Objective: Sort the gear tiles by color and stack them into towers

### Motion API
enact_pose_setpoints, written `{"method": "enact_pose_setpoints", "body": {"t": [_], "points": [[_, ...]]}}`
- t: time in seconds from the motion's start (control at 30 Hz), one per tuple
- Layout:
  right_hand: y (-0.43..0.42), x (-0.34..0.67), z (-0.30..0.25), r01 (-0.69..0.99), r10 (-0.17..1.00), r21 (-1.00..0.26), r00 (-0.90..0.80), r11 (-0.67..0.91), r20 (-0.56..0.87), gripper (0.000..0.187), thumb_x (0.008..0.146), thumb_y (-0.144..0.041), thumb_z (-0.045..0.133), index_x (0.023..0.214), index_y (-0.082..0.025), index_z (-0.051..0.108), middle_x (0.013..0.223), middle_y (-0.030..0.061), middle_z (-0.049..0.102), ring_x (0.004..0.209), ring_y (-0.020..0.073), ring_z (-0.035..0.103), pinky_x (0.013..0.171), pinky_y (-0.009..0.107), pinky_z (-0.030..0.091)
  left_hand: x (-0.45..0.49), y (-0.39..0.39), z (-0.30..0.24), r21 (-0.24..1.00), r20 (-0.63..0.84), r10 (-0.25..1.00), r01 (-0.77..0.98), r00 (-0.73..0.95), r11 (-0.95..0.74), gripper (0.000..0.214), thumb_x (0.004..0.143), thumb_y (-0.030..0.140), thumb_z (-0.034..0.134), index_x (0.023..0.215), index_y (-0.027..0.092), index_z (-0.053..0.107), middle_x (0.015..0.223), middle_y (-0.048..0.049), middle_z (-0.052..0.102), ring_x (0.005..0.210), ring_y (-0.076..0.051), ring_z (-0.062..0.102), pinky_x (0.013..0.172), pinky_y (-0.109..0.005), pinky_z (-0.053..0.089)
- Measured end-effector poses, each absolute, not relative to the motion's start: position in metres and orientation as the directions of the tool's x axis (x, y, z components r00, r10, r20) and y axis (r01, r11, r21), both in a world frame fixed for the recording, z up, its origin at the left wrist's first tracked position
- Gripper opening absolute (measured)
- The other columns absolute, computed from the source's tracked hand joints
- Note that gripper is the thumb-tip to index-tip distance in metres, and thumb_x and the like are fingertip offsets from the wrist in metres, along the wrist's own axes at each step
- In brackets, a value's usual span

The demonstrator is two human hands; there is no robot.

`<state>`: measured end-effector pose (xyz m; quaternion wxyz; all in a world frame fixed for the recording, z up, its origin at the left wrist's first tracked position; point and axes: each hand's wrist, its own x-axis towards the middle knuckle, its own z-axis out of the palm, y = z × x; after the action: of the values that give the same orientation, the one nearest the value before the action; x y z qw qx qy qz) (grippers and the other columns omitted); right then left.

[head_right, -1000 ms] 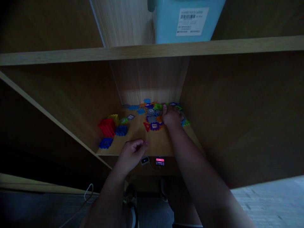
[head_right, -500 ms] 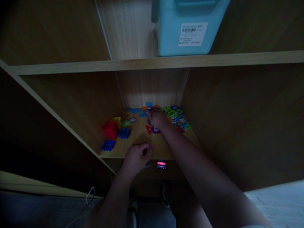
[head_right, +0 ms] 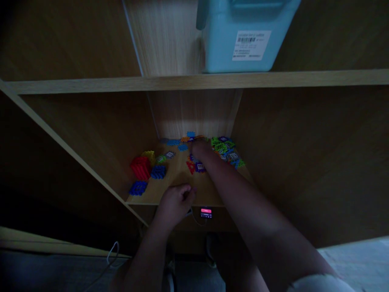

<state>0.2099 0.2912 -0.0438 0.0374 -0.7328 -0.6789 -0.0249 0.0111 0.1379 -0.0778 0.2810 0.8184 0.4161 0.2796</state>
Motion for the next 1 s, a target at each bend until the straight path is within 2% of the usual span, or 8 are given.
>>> {"method": "enact_pose_setpoints", "body": {"t": [0.17, 0.3, 0.4, 0.57, 0.67, 0.8, 0.9, 1.0], "points": [[0.288, 0.217, -0.048, 0.991, 0.978, -0.092, 0.114, -0.099, 0.172, 0.067, 0.112, -0.05, 0.022, 0.14, -0.01, 0.068, 0.149, 0.0261, 0.061, 0.142, 0.0397, 0.052, 0.118, 0.057, 0.039, 0.013, 0.135, -0.076, 0.651, 0.224, 0.842, 0.568, 0.49, -0.504, 0.039, 0.102, 0.036, 0.056, 0.066, 0.021, 0.054, 0.06, 0.0019, 0.057, 0.056, -0.013, 0.05, 0.06, -0.031, 0.023], [0.297, 0.218, -0.059, 0.969, 0.976, -0.173, 0.197, -0.179, 0.093, 0.074, 0.11, -0.064, 0.02, 0.149, -0.017, 0.061, 0.159, 0.0227, 0.054, 0.151, 0.0434, 0.042, 0.119, 0.069, 0.034, 0.012, 0.135, -0.078, 0.651, 0.236, 0.842, 0.564, 0.486, -0.508, 0.039, 0.102, 0.036, 0.057, 0.066, 0.021, 0.055, 0.06, 0.002, 0.057, 0.057, -0.013, 0.051, 0.06, -0.03, 0.024], [0.306, 0.218, -0.061, 0.944, 0.96, -0.198, 0.277, -0.265, 0.037, 0.075, 0.109, -0.065, 0.022, 0.156, -0.016, 0.054, 0.165, 0.024, 0.046, 0.156, 0.0454, 0.034, 0.12, 0.077, 0.025, 0.011, 0.135, -0.079, 0.661, 0.237, 0.835, 0.547, 0.496, -0.513, 0.04, 0.102, 0.037, 0.057, 0.066, 0.021, 0.055, 0.059, 0.0026, 0.056, 0.056, -0.013, 0.05, 0.059, -0.03, 0.024], [0.312, 0.218, -0.056, 0.958, 0.969, -0.149, 0.248, -0.246, -0.006, 0.071, 0.109, -0.064, 0.022, 0.151, -0.024, 0.063, 0.164, 0.0207, 0.049, 0.157, 0.0484, 0.031, 0.121, 0.079, 0.016, 0.011, 0.136, -0.078, 0.665, 0.231, 0.837, 0.547, 0.496, -0.508, 0.04, 0.102, 0.037, 0.056, 0.066, 0.02, 0.054, 0.059, 0.0026, 0.055, 0.055, -0.012, 0.05, 0.059, -0.03, 0.023], [0.312, 0.217, -0.054, 0.954, 0.961, -0.118, 0.277, -0.274, 0.013, 0.076, 0.108, -0.067, 0.023, 0.151, -0.02, 0.064, 0.164, 0.0231, 0.049, 0.158, 0.0497, 0.029, 0.123, 0.078, 0.012, 0.011, 0.136, -0.078, 0.673, 0.23, 0.838, 0.542, 0.494, -0.504, 0.04, 0.102, 0.037, 0.057, 0.065, 0.02, 0.054, 0.058, 0.0025, 0.055, 0.054, -0.012, 0.05, 0.058, -0.031, 0.022], [0.316, 0.221, -0.052, 0.917, 0.925, -0.13, 0.38, -0.377, -0.007, 0.084, 0.106, -0.071, 0.025, 0.159, -0.012, 0.053, 0.168, 0.0278, 0.041, 0.159, 0.0492, 0.027, 0.125, 0.074, 0.016, 0.011, 0.135, -0.078, 0.676, 0.235, 0.843, 0.541, 0.485, -0.5, 0.039, 0.101, 0.036, 0.058, 0.066, 0.021, 0.055, 0.058, 0.0023, 0.056, 0.054, -0.013, 0.05, 0.058, -0.031, 0.021], [0.322, 0.23, -0.052, 0.91, 0.919, -0.127, 0.391, -0.395, -0.051, 0.085, 0.105, -0.073, 0.026, 0.164, -0.014, 0.045, 0.171, 0.0262, 0.036, 0.16, 0.0506, 0.025, 0.124, 0.076, 0.017, 0.01, 0.135, -0.078, 0.675, 0.244, 0.84, 0.537, 0.484, -0.506, 0.039, 0.101, 0.036, 0.058, 0.066, 0.021, 0.055, 0.059, 0.0021, 0.057, 0.055, -0.013, 0.049, 0.058, -0.031, 0.021], [0.328, 0.241, -0.052, 0.935, 0.94, -0.097, 0.338, -0.34, -0.043, 0.078, 0.107, -0.068, 0.027, 0.163, -0.018, 0.048, 0.17, 0.0233, 0.04, 0.158, 0.0498, 0.03, 0.122, 0.078, 0.019, 0.009, 0.135, -0.078, 0.675, 0.246, 0.836, 0.533, 0.49, -0.511, 0.04, 0.101, 0.036, 0.058, 0.065, 0.021, 0.054, 0.058, 0.0025, 0.055, 0.054, -0.012, 0.048, 0.058, -0.032, 0.021]]}}
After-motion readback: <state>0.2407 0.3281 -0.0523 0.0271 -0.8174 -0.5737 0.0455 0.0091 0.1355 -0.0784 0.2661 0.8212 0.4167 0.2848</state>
